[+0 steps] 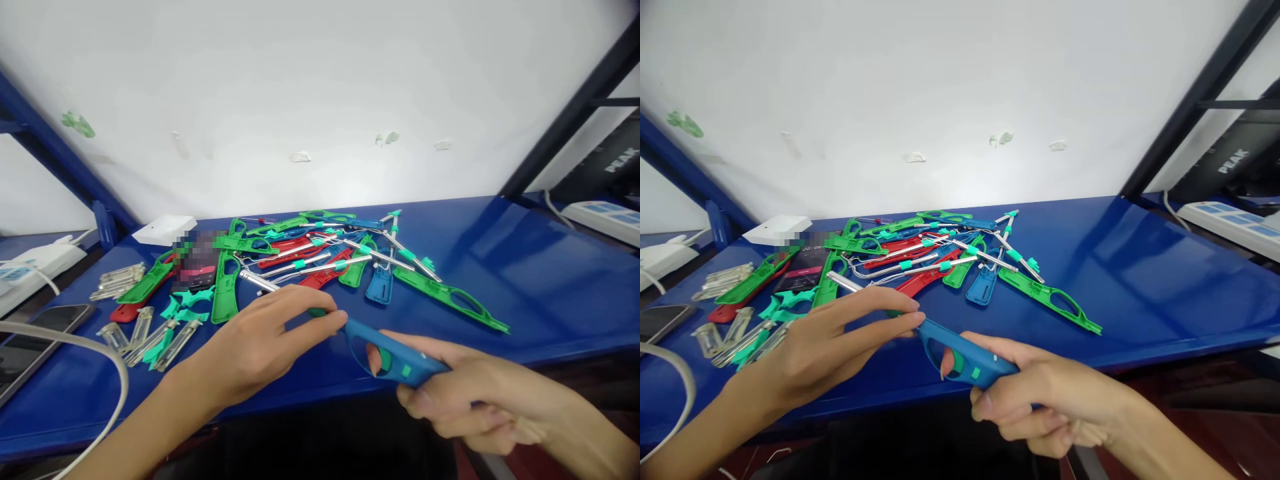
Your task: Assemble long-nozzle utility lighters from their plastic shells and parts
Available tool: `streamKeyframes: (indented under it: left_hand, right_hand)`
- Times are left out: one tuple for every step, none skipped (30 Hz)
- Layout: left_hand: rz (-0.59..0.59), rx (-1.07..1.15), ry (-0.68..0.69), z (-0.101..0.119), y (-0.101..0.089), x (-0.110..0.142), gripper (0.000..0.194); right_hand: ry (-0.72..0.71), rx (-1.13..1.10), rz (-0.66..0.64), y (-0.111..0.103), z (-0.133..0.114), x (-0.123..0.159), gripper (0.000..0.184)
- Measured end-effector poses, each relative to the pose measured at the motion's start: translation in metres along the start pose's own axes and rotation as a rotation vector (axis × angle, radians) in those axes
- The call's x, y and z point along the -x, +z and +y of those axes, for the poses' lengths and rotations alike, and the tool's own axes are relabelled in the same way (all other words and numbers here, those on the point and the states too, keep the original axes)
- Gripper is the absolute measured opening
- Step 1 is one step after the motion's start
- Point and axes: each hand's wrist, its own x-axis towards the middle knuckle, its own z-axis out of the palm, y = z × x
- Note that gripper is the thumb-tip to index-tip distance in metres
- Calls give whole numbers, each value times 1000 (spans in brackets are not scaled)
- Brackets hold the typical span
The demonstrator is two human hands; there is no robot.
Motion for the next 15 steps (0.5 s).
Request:
streamKeyframes:
  left_hand:
    - [-15, -12, -3, 2, -1, 2, 27]
    - [-28, -25, -4, 3, -2, 4, 29]
    - [-40, -40, -6, 4, -2, 7, 31]
    - [-49, -54, -12, 6, -2, 10, 34]
    - [-52, -67, -24, 7, -1, 14, 36]
    - [-50, -76, -45, 9, 1, 18, 37]
    - [-48, -88, -68, 12, 2, 23, 38]
    - [-46, -106, -93, 14, 4, 28, 39]
    - [-48, -125, -116, 16, 5, 33, 41]
    - [-47, -143, -129, 19, 7, 38, 44]
    - [-37, -156, -134, 20, 8, 42, 47]
    - [-28, -158, -134, 22, 8, 47, 50]
    - [-18, -145, -130, 22, 9, 50, 51]
    - [-6, -123, -129, 23, 9, 53, 53]
    - [-4, -97, -130, 23, 10, 56, 55]
  right_hand:
    - [10, -7, -29, -2, -2, 1, 50]
    - [14, -13, -53, -3, -4, 1, 50]
    - [15, -14, -75, -4, -6, 1, 51]
    - [10, -15, -97, -5, -8, 1, 53]
    - [-8, -12, -112, -6, -9, 0, 56]
    - [-39, -7, -115, -7, -9, -1, 60]
    - [-82, 3, -107, -8, -9, -3, 64]
    - [-132, 19, -87, -9, -7, -4, 66]
    - [-187, 39, -55, -10, -5, -5, 66]
    - [-246, 62, -16, -10, -2, -5, 65]
    - [-303, 81, 27, -10, 2, -5, 63]
    - [-360, 115, 84, -8, 5, -4, 60]
    - [-416, 178, 158, -7, 7, -2, 56]
    - [-464, 267, 249, -4, 9, 0, 53]
    - [-497, 376, 341, -2, 10, 2, 53]
